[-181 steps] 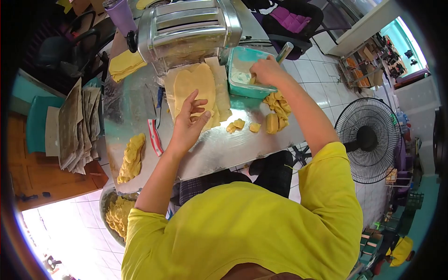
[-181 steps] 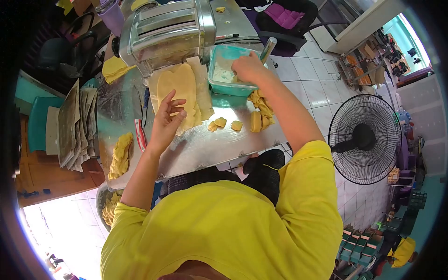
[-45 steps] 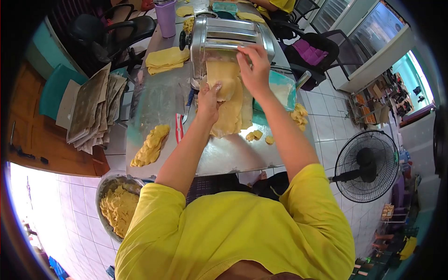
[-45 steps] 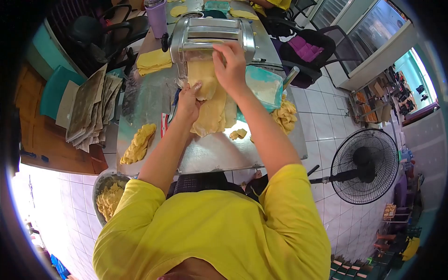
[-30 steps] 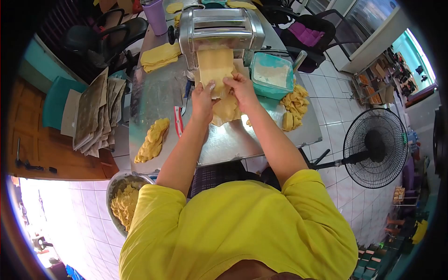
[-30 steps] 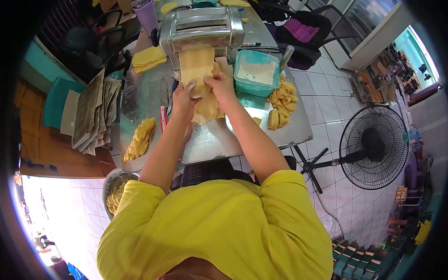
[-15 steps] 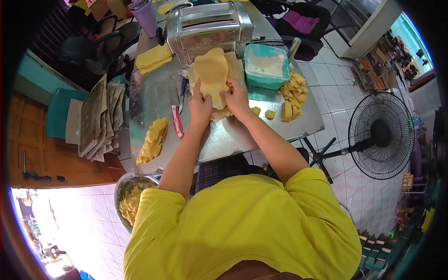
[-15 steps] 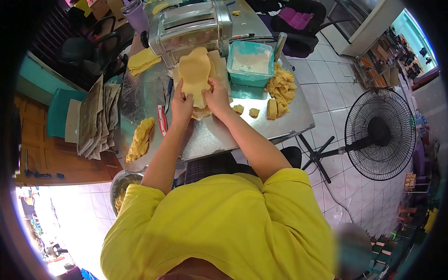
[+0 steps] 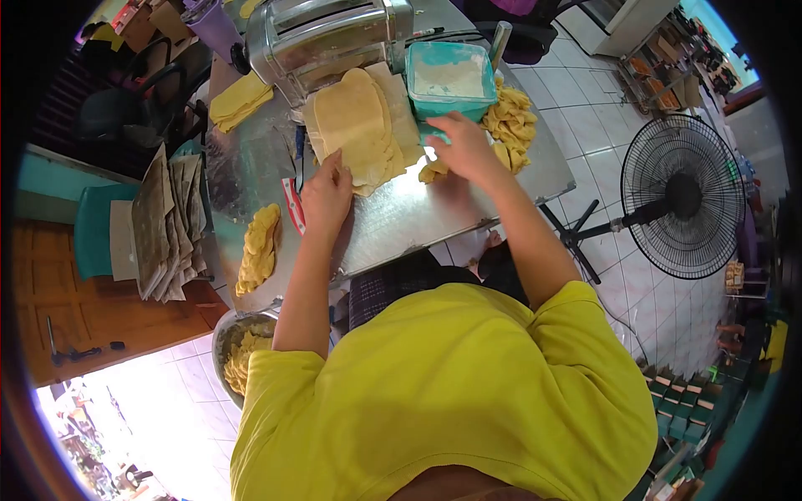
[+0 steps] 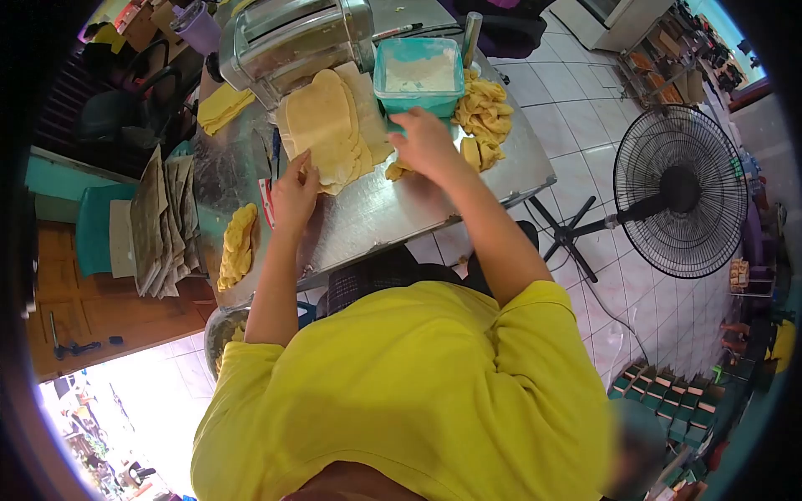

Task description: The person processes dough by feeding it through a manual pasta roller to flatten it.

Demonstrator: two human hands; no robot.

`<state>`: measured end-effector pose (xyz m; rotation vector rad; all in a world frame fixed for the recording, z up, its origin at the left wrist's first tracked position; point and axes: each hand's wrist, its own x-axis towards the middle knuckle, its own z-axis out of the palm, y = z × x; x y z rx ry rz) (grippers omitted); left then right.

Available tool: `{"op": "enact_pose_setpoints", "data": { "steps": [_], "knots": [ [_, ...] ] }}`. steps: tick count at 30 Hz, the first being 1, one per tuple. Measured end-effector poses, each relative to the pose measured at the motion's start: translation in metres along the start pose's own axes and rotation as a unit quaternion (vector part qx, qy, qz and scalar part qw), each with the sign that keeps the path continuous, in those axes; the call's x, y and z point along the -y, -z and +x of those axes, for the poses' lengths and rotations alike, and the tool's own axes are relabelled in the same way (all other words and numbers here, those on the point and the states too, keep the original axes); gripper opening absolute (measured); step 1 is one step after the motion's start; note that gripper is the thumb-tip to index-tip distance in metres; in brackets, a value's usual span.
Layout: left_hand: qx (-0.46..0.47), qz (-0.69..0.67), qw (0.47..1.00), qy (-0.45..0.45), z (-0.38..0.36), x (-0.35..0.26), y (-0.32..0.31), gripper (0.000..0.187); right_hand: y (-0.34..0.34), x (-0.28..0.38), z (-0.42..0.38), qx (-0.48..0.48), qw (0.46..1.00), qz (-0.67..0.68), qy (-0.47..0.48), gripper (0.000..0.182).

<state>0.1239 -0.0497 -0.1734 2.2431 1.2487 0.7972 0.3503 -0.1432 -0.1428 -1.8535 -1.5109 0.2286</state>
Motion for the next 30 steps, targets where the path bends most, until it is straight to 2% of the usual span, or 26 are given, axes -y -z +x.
{"op": "enact_pose_setpoints", "data": {
  "steps": [2,3,5,8,9,13,15,17,19,21,23,25,27,29,30],
  "knots": [
    [-0.072,0.013,0.997,-0.026,0.000,0.000,-0.001,0.031,0.018,-0.010,-0.007,0.102,0.992,-0.042,-0.061,0.042],
    [-0.068,0.008,0.997,-0.028,0.000,-0.004,0.001,0.031,0.017,-0.005,-0.012,0.100,0.992,-0.045,-0.066,0.042],
    [-0.069,-0.022,0.997,-0.034,-0.001,-0.018,0.001,0.023,0.007,0.018,-0.029,0.125,0.972,-0.185,-0.076,0.043],
    [-0.064,-0.053,0.994,-0.065,-0.001,-0.036,-0.003,0.021,-0.019,0.030,-0.056,0.080,0.968,-0.237,0.021,0.035],
    [-0.061,-0.065,0.994,-0.062,-0.001,-0.042,-0.003,0.020,-0.020,0.023,-0.059,0.077,0.968,-0.239,0.015,0.035],
    [-0.050,-0.096,0.991,-0.082,-0.006,-0.052,-0.004,0.019,-0.021,0.007,-0.067,0.009,0.979,-0.194,0.069,0.025],
    [-0.032,-0.117,0.989,-0.084,-0.008,-0.059,-0.010,0.019,-0.007,0.007,-0.070,-0.115,0.963,-0.228,0.090,0.026],
    [-0.013,-0.142,0.986,-0.084,-0.014,-0.068,-0.020,0.019,-0.003,0.005,-0.075,-0.078,0.971,-0.221,0.053,0.029],
    [0.045,-0.157,0.975,-0.152,-0.016,-0.076,-0.036,0.019,-0.009,-0.007,-0.075,0.007,0.985,-0.167,0.040,0.028],
    [0.063,-0.147,0.963,-0.218,-0.019,-0.083,-0.051,0.022,-0.009,-0.015,-0.074,-0.004,0.990,-0.127,0.067,0.026],
    [0.062,-0.144,0.960,-0.234,-0.020,-0.091,-0.056,0.022,-0.003,-0.023,-0.068,-0.017,0.992,-0.087,0.095,0.025],
    [0.085,-0.150,0.959,-0.227,-0.021,-0.097,-0.056,0.022,0.016,-0.031,-0.055,-0.084,0.996,0.022,0.019,0.020],
    [0.087,-0.149,0.962,-0.213,-0.021,-0.095,-0.055,0.022,0.042,-0.044,-0.030,-0.189,0.978,0.090,-0.006,0.020],
    [0.117,-0.154,0.964,-0.183,-0.021,-0.096,-0.054,0.021,0.071,-0.068,-0.005,-0.235,0.972,0.031,-0.003,0.033],
    [0.115,-0.155,0.965,-0.180,-0.023,-0.096,-0.055,0.021,0.071,-0.083,0.006,-0.231,0.972,0.031,-0.001,0.033]
  ]
}}
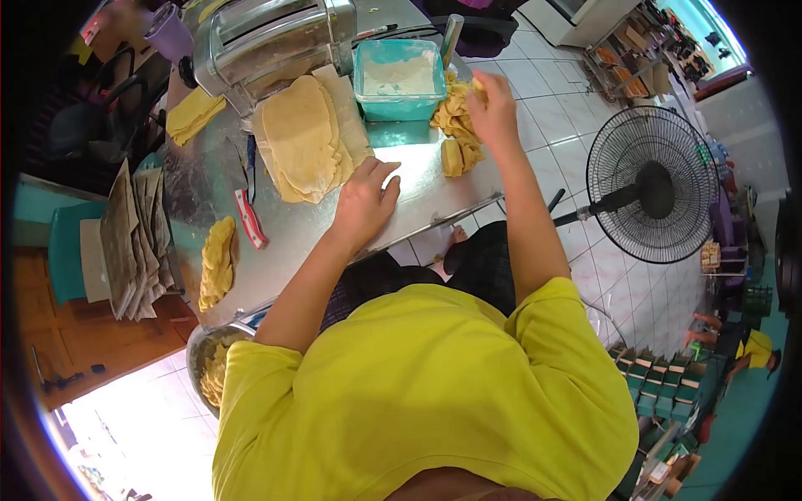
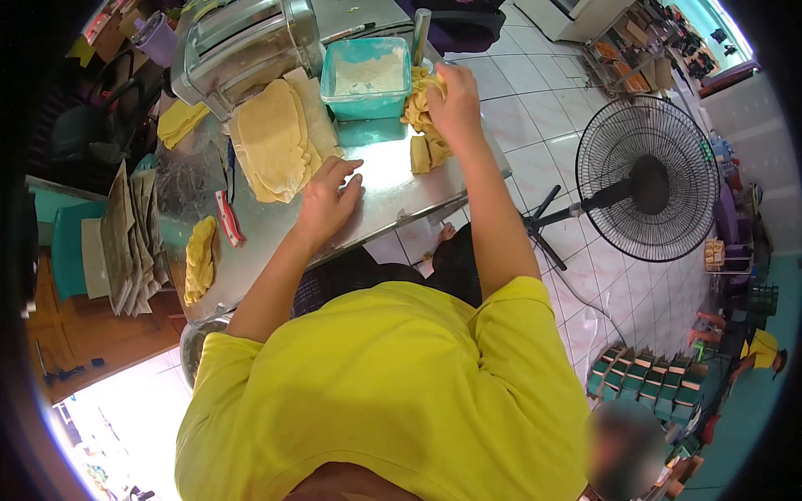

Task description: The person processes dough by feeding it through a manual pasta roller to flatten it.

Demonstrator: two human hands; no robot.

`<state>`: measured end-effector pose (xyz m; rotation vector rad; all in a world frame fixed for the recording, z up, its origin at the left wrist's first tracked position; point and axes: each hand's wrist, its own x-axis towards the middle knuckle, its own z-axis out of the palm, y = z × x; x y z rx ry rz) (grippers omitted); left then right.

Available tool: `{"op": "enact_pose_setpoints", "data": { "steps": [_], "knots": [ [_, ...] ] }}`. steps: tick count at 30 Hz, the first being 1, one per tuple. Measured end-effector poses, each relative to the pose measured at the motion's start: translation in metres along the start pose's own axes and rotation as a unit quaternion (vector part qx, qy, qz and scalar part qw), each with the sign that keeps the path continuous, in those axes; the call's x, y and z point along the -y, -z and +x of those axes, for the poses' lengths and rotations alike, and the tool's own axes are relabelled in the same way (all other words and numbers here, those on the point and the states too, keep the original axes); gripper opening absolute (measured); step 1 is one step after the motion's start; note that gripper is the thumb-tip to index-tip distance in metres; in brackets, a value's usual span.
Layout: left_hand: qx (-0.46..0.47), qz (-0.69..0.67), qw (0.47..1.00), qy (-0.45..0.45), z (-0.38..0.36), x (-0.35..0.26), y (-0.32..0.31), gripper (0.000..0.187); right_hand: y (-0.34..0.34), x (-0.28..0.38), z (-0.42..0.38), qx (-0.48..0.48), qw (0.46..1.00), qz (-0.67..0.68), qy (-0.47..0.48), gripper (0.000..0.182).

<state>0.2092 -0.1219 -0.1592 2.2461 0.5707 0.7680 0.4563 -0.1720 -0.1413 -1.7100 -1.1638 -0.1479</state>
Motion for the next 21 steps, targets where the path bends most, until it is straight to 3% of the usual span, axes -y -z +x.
{"op": "enact_pose_setpoints", "data": {
  "steps": [2,3,5,6,8,15,17,19,21],
  "knots": [
    [0.001,0.008,1.000,-0.015,0.002,0.000,-0.003,0.022,-0.009,-0.029,0.009,0.060,0.972,-0.208,0.087,0.055],
    [0.001,0.007,1.000,-0.016,0.005,-0.001,-0.005,0.022,-0.008,-0.028,0.011,0.059,0.972,-0.209,0.088,0.055],
    [0.001,0.018,0.999,-0.032,0.010,-0.001,-0.012,0.021,-0.007,-0.029,0.009,0.200,0.947,-0.250,0.006,0.070],
    [0.005,0.015,0.999,-0.028,0.014,-0.006,-0.016,0.021,-0.008,-0.037,0.014,0.222,0.942,-0.250,0.011,0.069],
    [0.086,-0.036,0.995,0.031,0.030,-0.023,-0.025,0.030,-0.015,-0.047,0.017,0.224,0.939,-0.260,0.018,0.067],
    [0.136,0.015,0.987,0.084,0.071,-0.013,-0.080,0.046,-0.013,-0.049,0.010,0.193,0.953,-0.232,0.017,0.074],
    [0.169,-0.120,0.962,0.180,0.069,-0.004,-0.072,0.037,-0.007,-0.050,0.007,0.190,0.960,-0.206,0.002,0.076],
    [0.179,-0.172,0.942,0.228,0.062,0.000,-0.058,0.033,-0.001,-0.050,0.004,0.118,0.992,-0.037,0.025,0.074],
    [0.069,-0.404,0.874,0.261,0.050,0.006,-0.050,0.037,0.005,-0.039,-0.004,0.070,0.992,-0.084,0.070,0.069]
  ]
}}
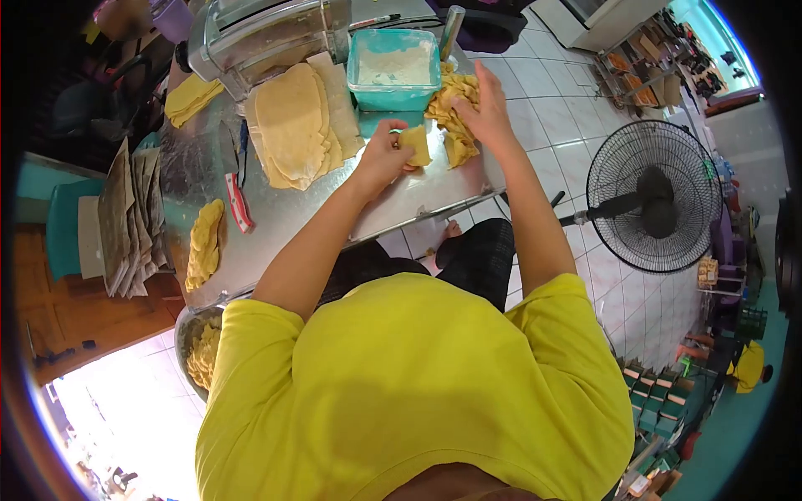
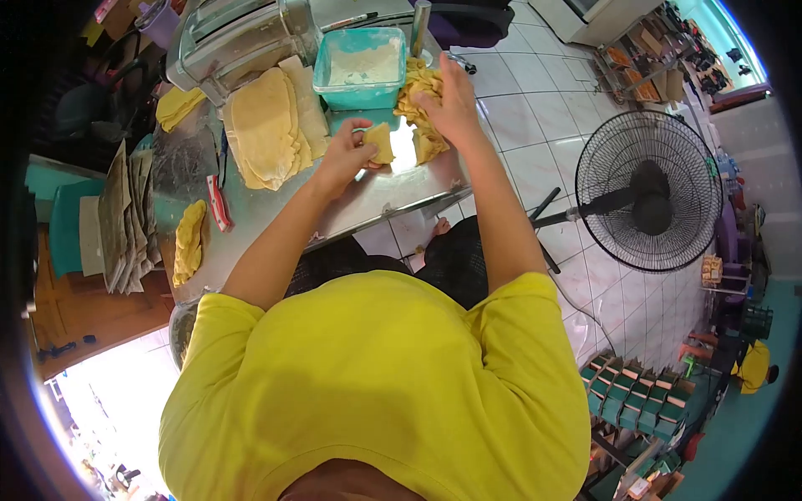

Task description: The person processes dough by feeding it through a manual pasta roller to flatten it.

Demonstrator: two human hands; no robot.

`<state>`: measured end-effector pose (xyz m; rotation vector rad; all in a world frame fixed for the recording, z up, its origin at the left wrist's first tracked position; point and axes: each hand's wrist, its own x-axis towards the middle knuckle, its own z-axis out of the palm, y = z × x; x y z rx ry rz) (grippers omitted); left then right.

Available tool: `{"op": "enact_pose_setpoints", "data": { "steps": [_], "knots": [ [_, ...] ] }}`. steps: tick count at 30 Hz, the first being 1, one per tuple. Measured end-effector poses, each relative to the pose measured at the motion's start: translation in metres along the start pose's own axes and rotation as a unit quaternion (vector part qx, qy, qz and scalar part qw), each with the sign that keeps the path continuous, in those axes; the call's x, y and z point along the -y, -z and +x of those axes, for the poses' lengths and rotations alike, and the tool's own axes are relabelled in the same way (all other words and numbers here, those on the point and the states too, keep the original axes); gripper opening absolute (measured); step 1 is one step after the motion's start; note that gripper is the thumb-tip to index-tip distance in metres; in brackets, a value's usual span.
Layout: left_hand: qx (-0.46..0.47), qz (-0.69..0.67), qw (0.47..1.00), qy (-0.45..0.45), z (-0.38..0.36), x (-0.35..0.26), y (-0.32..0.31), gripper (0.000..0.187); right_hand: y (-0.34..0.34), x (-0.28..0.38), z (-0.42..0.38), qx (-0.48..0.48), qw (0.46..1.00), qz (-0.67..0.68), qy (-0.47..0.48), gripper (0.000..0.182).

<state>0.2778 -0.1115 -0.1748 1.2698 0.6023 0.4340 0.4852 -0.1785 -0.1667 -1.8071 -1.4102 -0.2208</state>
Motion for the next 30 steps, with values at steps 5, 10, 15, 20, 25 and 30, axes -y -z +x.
{"op": "enact_pose_setpoints", "data": {
  "steps": [5,10,15,20,25,30],
  "knots": [
    [-0.015,-0.070,0.997,-0.017,-0.020,-0.008,0.014,0.043,0.000,0.068,-0.031,0.069,0.960,0.209,-0.174,0.047],
    [0.000,-0.005,0.997,-0.082,-0.030,-0.030,0.019,0.032,-0.011,0.102,-0.040,0.209,0.883,0.333,-0.255,0.030],
    [-0.061,0.069,0.989,-0.118,-0.035,-0.041,0.032,0.019,-0.018,0.128,-0.030,0.165,0.889,0.359,-0.232,0.018],
    [-0.087,0.068,0.981,-0.157,-0.039,-0.051,0.044,0.028,-0.018,0.142,-0.005,0.201,0.894,0.364,-0.169,0.024],
    [-0.084,0.130,0.978,-0.141,-0.046,-0.055,0.053,0.044,-0.026,0.143,0.013,0.225,0.922,0.306,-0.072,0.029],
    [-0.066,-0.010,0.995,-0.079,-0.045,-0.056,0.068,0.032,-0.028,0.152,0.019,0.181,0.846,0.473,-0.169,0.023]
  ]
}}
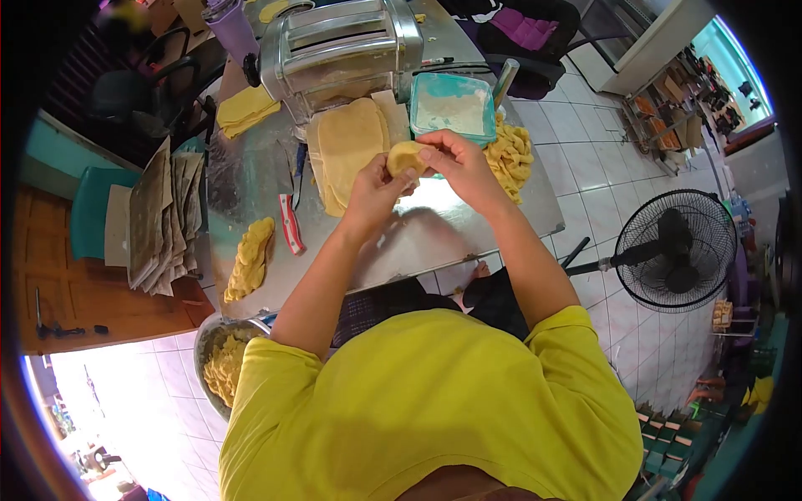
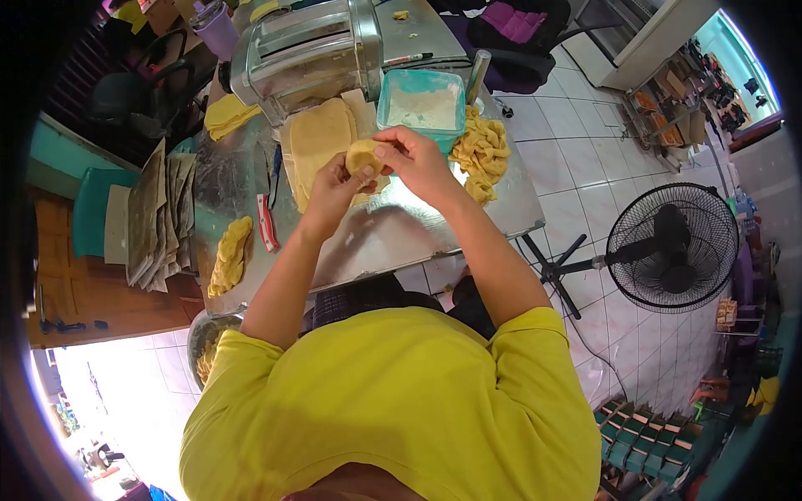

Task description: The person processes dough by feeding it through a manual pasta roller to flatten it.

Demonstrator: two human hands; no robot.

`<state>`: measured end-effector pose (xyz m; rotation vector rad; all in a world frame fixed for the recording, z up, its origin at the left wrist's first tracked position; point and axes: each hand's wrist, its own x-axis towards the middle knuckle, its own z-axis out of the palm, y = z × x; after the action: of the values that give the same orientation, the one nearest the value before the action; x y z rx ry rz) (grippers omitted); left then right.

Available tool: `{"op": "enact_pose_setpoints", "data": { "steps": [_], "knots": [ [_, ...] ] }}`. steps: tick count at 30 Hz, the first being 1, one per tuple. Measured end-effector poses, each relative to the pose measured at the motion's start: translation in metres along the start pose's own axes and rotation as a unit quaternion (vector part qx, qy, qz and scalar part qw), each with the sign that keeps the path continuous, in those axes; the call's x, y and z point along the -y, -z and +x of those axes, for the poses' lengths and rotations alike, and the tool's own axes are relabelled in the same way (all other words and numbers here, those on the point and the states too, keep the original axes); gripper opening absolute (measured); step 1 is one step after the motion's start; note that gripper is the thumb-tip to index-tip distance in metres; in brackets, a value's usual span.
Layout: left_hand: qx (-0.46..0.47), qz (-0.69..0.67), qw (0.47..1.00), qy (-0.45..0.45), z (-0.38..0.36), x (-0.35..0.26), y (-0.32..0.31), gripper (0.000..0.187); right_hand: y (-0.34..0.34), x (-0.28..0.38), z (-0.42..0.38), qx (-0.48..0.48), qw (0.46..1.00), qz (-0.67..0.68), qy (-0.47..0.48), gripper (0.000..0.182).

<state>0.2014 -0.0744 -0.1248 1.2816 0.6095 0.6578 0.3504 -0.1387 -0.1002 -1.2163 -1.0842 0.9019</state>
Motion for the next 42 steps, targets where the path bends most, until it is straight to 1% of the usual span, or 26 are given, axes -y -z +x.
{"op": "enact_pose_setpoints", "data": {
  "steps": [2,3,5,8,10,11,13,15,17,18,19,20,22,23,24,25,28,29,31,33,36,37,39,40,41,42],
  "knots": [
    [-0.014,0.006,1.000,-0.011,0.000,0.000,0.005,0.027,-0.003,0.004,0.001,0.034,0.998,-0.054,0.025,0.021],
    [-0.010,0.068,0.998,0.000,0.001,-0.001,0.010,0.027,-0.004,0.006,0.003,0.034,0.998,-0.054,0.023,0.021],
    [-0.006,0.129,0.991,0.013,0.005,-0.001,0.018,0.028,-0.003,0.012,0.011,0.095,0.950,-0.266,0.131,0.019],
    [0.003,0.195,0.980,-0.029,0.014,-0.006,0.029,0.029,-0.005,0.026,0.027,0.099,0.935,-0.320,0.117,0.018],
    [-0.022,0.244,0.962,-0.122,0.019,-0.030,0.034,0.025,-0.006,0.032,0.046,0.103,0.935,-0.316,0.124,0.017],
    [0.007,0.231,0.966,-0.115,0.023,-0.049,0.040,0.027,-0.009,0.039,0.056,0.089,0.937,-0.303,0.150,0.017],
    [-0.050,0.314,0.927,-0.200,0.039,-0.086,0.053,0.024,-0.019,0.057,0.082,0.061,0.932,-0.290,0.209,0.016],
    [-0.128,0.430,0.836,-0.316,0.066,-0.123,0.068,0.023,-0.029,0.077,0.116,0.025,0.912,-0.291,0.288,0.018],
    [-0.146,0.490,0.748,-0.423,0.101,-0.153,0.082,0.025,-0.033,0.079,0.161,0.004,0.897,-0.288,0.336,0.019],
    [-0.148,0.492,0.745,-0.426,0.121,-0.156,0.093,0.025,-0.032,0.071,0.188,-0.022,0.860,-0.360,0.361,0.018],
    [-0.123,0.550,0.735,-0.377,0.142,-0.154,0.107,0.022,-0.034,0.067,0.205,-0.049,0.815,-0.429,0.385,0.017],
    [-0.099,0.605,0.720,-0.325,0.154,-0.154,0.120,0.022,-0.039,0.066,0.212,-0.052,0.813,-0.428,0.392,0.017],
    [-0.086,0.651,0.695,-0.295,0.154,-0.158,0.129,0.021,-0.043,0.069,0.220,0.071,0.814,-0.530,0.229,0.022],
    [-0.059,0.687,0.673,-0.266,0.160,-0.155,0.121,0.019,-0.043,0.070,0.224,0.075,0.799,-0.552,0.225,0.026],
    [-0.073,0.694,0.680,-0.226,0.161,-0.155,0.118,0.018,-0.045,0.067,0.223,0.076,0.787,-0.576,0.207,0.030],
    [-0.052,0.687,0.680,-0.251,0.160,-0.155,0.117,0.018,-0.049,0.068,0.221,0.076,0.785,-0.591,0.169,0.035],
    [-0.053,0.683,0.678,-0.267,0.152,-0.157,0.114,0.017,-0.055,0.056,0.216,0.032,0.782,-0.578,0.231,0.017],
    [-0.051,0.699,0.659,-0.273,0.159,-0.154,0.122,0.019,-0.059,0.059,0.211,0.021,0.803,-0.559,0.203,0.019],
    [-0.015,0.569,0.739,-0.362,0.150,-0.154,0.116,0.025,-0.065,0.065,0.201,-0.003,0.841,-0.507,0.188,0.022],
    [-0.023,0.605,0.742,-0.289,0.163,-0.149,0.136,0.031,-0.070,0.062,0.207,0.002,0.824,-0.540,0.172,0.021],
    [0.002,0.650,0.715,-0.259,0.159,-0.160,0.122,0.029,-0.080,0.045,0.225,-0.006,0.823,-0.538,0.180,0.017],
    [0.004,0.642,0.728,-0.240,0.158,-0.161,0.118,0.025,-0.078,0.051,0.207,-0.033,0.853,-0.495,0.161,0.017],
    [0.038,0.631,0.723,-0.281,0.168,-0.159,0.135,0.023,-0.082,0.047,0.207,-0.088,0.870,-0.446,0.190,0.024],
    [0.077,0.602,0.736,-0.298,0.178,-0.157,0.151,0.023,-0.082,0.048,0.209,-0.056,0.875,-0.444,0.182,0.028],
    [0.100,0.554,0.799,-0.212,0.177,-0.164,0.156,0.021,-0.080,0.052,0.209,-0.024,0.880,-0.441,0.177,0.032],
    [0.110,0.568,0.795,-0.182,0.175,-0.170,0.152,0.020,-0.079,0.053,0.208,-0.025,0.879,-0.443,0.176,0.030]
  ]
}}
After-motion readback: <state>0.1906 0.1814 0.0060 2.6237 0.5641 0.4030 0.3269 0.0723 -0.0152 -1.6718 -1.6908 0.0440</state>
